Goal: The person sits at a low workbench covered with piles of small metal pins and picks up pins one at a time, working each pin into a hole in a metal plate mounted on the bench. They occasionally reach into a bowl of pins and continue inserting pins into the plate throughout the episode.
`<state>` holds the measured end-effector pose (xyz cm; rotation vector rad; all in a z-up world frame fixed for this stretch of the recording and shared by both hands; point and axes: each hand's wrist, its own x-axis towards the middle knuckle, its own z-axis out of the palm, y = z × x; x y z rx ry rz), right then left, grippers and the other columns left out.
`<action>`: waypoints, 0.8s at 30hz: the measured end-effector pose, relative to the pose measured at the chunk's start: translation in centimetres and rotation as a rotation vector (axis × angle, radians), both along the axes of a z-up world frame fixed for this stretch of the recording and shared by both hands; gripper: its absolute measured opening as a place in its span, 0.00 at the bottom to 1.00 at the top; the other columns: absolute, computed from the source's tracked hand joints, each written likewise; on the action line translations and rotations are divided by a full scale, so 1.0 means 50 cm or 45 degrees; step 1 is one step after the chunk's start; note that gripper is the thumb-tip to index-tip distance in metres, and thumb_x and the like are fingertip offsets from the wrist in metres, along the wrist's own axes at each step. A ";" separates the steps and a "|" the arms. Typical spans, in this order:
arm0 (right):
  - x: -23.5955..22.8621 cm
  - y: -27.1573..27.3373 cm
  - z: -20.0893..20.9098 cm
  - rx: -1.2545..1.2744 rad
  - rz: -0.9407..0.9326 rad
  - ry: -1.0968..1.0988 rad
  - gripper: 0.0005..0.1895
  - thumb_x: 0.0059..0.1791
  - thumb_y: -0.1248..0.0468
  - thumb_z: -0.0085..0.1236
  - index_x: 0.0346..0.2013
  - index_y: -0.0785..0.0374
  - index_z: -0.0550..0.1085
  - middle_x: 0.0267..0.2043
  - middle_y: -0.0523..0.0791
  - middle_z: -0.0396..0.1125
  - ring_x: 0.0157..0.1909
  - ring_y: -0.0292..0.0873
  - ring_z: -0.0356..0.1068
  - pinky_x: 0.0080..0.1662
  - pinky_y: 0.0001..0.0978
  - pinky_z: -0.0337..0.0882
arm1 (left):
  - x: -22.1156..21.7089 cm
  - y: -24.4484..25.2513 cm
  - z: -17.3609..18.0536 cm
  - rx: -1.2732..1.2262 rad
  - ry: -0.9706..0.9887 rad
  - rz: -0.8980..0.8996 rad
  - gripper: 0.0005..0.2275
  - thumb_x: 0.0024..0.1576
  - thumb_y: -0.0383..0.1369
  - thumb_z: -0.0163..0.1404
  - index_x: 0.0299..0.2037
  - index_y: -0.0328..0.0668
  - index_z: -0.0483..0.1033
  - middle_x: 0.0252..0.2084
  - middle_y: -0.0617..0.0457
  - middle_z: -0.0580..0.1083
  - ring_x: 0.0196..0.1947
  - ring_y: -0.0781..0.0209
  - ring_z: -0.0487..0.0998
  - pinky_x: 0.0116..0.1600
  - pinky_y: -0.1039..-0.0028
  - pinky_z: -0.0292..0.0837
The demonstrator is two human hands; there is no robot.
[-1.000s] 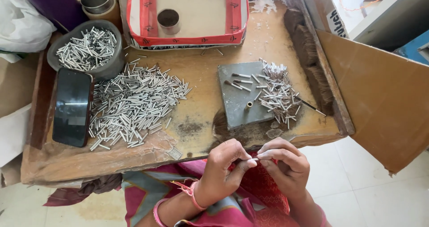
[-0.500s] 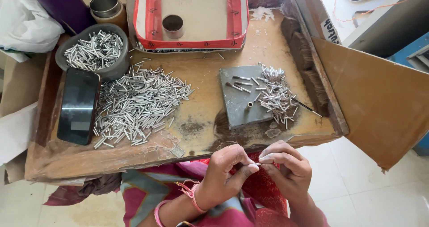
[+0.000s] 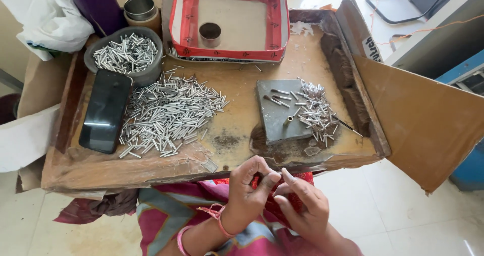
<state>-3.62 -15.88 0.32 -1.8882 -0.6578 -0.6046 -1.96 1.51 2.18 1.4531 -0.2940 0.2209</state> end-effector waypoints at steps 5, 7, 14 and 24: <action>0.000 0.019 0.000 -0.116 0.193 0.188 0.38 0.44 0.72 0.66 0.67 0.72 0.62 0.33 0.44 0.76 0.33 0.38 0.77 0.41 0.29 0.76 | 0.008 0.018 -0.016 -0.067 0.038 0.070 0.07 0.58 0.24 0.56 0.29 0.37 0.71 0.22 0.59 0.66 0.25 0.74 0.64 0.30 0.78 0.61; 0.003 0.029 0.009 -0.184 0.158 0.200 0.40 0.42 0.71 0.67 0.67 0.71 0.62 0.32 0.43 0.75 0.33 0.38 0.77 0.41 0.28 0.76 | 0.016 0.024 -0.021 -0.037 0.032 0.118 0.08 0.57 0.24 0.57 0.28 0.37 0.71 0.22 0.59 0.68 0.24 0.74 0.65 0.30 0.78 0.62; 0.026 0.043 -0.001 -0.265 0.052 0.129 0.37 0.41 0.71 0.68 0.65 0.69 0.67 0.29 0.43 0.73 0.31 0.38 0.75 0.40 0.29 0.75 | 0.034 0.036 -0.056 -0.064 0.022 0.112 0.08 0.58 0.23 0.57 0.29 0.37 0.70 0.23 0.58 0.67 0.26 0.74 0.65 0.32 0.78 0.64; 0.038 0.046 0.006 -0.211 0.082 0.118 0.35 0.41 0.72 0.68 0.63 0.70 0.69 0.26 0.42 0.72 0.28 0.37 0.73 0.37 0.27 0.74 | 0.044 0.041 -0.054 -0.017 -0.036 0.101 0.07 0.56 0.21 0.57 0.30 0.36 0.70 0.25 0.56 0.69 0.28 0.71 0.67 0.35 0.77 0.66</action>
